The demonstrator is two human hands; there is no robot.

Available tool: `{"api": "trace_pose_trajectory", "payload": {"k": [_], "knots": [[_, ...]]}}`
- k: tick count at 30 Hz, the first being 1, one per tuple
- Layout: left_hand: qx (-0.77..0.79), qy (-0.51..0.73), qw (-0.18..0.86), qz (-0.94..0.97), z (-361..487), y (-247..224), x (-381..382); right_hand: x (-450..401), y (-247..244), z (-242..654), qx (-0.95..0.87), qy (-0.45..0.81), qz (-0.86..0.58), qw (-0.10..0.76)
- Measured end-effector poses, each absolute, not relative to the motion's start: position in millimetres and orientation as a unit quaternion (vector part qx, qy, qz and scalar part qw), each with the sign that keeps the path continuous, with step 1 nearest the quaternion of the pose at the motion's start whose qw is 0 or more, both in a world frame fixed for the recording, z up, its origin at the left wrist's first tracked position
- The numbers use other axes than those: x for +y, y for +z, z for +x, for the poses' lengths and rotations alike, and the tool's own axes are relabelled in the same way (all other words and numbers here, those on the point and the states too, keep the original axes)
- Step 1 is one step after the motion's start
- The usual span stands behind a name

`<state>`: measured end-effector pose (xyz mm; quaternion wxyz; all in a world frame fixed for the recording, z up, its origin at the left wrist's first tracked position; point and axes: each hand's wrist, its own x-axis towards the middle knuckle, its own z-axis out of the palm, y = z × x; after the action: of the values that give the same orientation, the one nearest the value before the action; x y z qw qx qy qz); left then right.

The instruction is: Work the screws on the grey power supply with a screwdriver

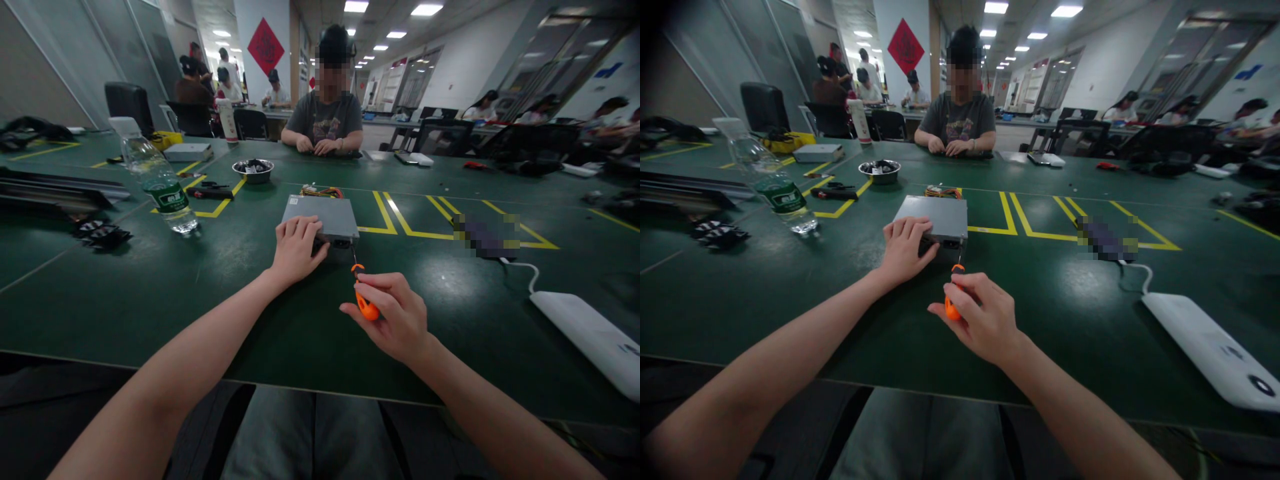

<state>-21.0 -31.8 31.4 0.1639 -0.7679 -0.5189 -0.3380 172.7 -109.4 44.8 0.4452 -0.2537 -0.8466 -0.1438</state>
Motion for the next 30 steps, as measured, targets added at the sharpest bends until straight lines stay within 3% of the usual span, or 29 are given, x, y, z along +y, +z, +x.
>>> {"api": "trace_pose_trajectory", "payload": {"k": [10,16,25,30], "knots": [[-0.517,-0.339,0.161,-0.769,-21.1,30.5,-30.9,-114.0,45.3,172.5,-0.864,-0.114,-0.271,0.408],[-0.519,-0.338,0.155,-0.770,-21.3,31.5,-31.6,-111.1,46.8,175.3,-0.840,-0.226,-0.259,0.420],[-0.518,-0.339,0.162,-0.768,-21.0,29.7,-30.3,-113.4,46.2,174.4,-0.871,-0.144,-0.233,0.408],[-0.517,-0.341,0.161,-0.769,-21.1,30.3,-30.7,-111.6,44.9,174.7,-0.855,-0.182,-0.241,0.421]]}}
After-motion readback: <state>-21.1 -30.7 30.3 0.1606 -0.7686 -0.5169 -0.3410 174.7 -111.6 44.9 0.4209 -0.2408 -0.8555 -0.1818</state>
